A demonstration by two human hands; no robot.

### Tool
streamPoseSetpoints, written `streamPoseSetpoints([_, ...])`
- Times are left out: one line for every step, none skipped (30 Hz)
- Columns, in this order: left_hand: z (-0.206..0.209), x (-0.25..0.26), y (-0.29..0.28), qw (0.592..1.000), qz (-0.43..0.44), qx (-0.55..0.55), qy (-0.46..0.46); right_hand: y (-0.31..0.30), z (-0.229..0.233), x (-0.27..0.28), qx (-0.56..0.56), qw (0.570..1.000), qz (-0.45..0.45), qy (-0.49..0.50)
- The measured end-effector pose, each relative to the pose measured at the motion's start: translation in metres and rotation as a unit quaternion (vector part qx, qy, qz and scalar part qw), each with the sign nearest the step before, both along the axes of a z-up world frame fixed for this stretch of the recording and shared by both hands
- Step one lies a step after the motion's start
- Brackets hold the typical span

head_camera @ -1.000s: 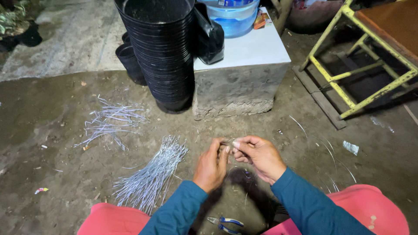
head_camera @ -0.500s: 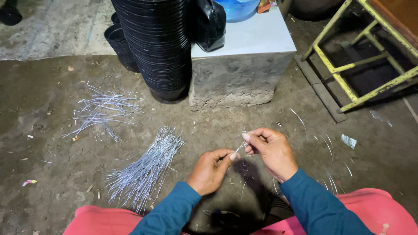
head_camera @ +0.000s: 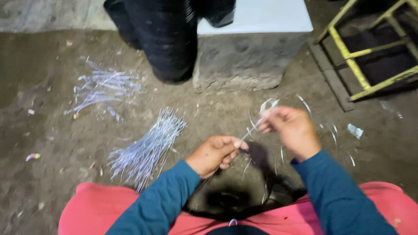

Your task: The person sits on the floor and repeatedly picks up thin metal wires, bends them into loops, and cuts them to length using pliers. The cut pieces are placed into a pile on the floor.

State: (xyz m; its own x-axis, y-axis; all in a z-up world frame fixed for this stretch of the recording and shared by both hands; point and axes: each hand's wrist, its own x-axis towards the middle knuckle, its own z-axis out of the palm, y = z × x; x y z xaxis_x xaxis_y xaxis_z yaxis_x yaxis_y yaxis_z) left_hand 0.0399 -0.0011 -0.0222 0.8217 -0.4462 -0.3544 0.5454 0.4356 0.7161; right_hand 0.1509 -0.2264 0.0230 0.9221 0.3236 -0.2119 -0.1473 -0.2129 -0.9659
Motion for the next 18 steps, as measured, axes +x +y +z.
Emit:
streamPoseSetpoints([-0.001, 0.000, 0.003, 1.000, -0.014, -0.016, 0.014, -0.007, 0.003, 0.006, 0.007, 1.000, -0.023, -0.003])
streamPoseSetpoints([-0.001, -0.001, 0.004, 0.999, -0.027, -0.032, 0.028, -0.013, 0.007, 0.012, 0.025, 0.999, -0.038, -0.005])
streamPoseSetpoints([-0.001, 0.001, 0.006, 0.997, -0.041, -0.048, 0.039, -0.019, 0.010, 0.018, 0.043, 0.998, -0.055, -0.009])
streamPoseSetpoints([-0.001, 0.001, 0.008, 0.996, -0.044, -0.061, 0.044, -0.024, 0.012, 0.023, 0.055, 0.997, -0.062, 0.000])
streamPoseSetpoints([-0.001, 0.001, 0.010, 0.995, -0.049, -0.073, 0.048, -0.029, 0.013, 0.027, 0.066, 0.995, -0.070, 0.009])
streamPoseSetpoints([-0.001, 0.000, 0.011, 0.994, -0.054, -0.086, 0.051, -0.032, 0.013, 0.029, 0.077, 0.994, -0.078, 0.018])
streamPoseSetpoints([-0.001, 0.001, 0.011, 0.993, -0.055, -0.090, 0.054, -0.036, 0.013, 0.031, 0.082, 0.993, -0.083, 0.013])
streamPoseSetpoints([-0.002, 0.001, 0.011, 0.992, -0.057, -0.094, 0.057, -0.038, 0.012, 0.033, 0.086, 0.992, -0.088, 0.008])
streamPoseSetpoints([-0.002, 0.001, 0.012, 0.992, -0.058, -0.097, 0.058, -0.039, 0.010, 0.036, 0.092, 0.991, -0.092, 0.001])
streamPoseSetpoints([-0.002, 0.001, 0.012, 0.991, -0.054, -0.103, 0.058, -0.040, 0.008, 0.038, 0.091, 0.992, -0.090, 0.009])
streamPoseSetpoints([-0.003, 0.001, 0.010, 0.991, -0.052, -0.110, 0.059, -0.040, 0.005, 0.039, 0.088, 0.992, -0.090, 0.017])
streamPoseSetpoints([-0.004, 0.001, 0.009, 0.990, -0.049, -0.117, 0.060, -0.040, 0.003, 0.040, 0.086, 0.992, -0.089, 0.025])
streamPoseSetpoints([-0.005, 0.002, 0.008, 0.991, -0.045, -0.113, 0.058, -0.040, 0.001, 0.041, 0.094, 0.991, -0.093, 0.025])
streamPoseSetpoints([-0.006, 0.003, 0.007, 0.992, -0.041, -0.109, 0.057, -0.039, -0.002, 0.042, 0.102, 0.990, -0.097, 0.026])
streamPoseSetpoints([-0.007, 0.004, 0.006, 0.992, -0.038, -0.105, 0.055, -0.039, -0.004, 0.042, 0.109, 0.989, -0.101, 0.025])
streamPoseSetpoints([-0.008, 0.004, 0.006, 0.992, -0.034, -0.105, 0.056, -0.040, -0.006, 0.042, 0.110, 0.989, -0.100, 0.026])
streamPoseSetpoints([-0.009, 0.005, 0.006, 0.992, -0.031, -0.106, 0.055, -0.041, -0.007, 0.041, 0.110, 0.989, -0.098, 0.026])
streamPoseSetpoints([-0.010, 0.006, 0.006, 0.992, -0.028, -0.106, 0.055, -0.042, -0.008, 0.041, 0.111, 0.989, -0.097, 0.025])
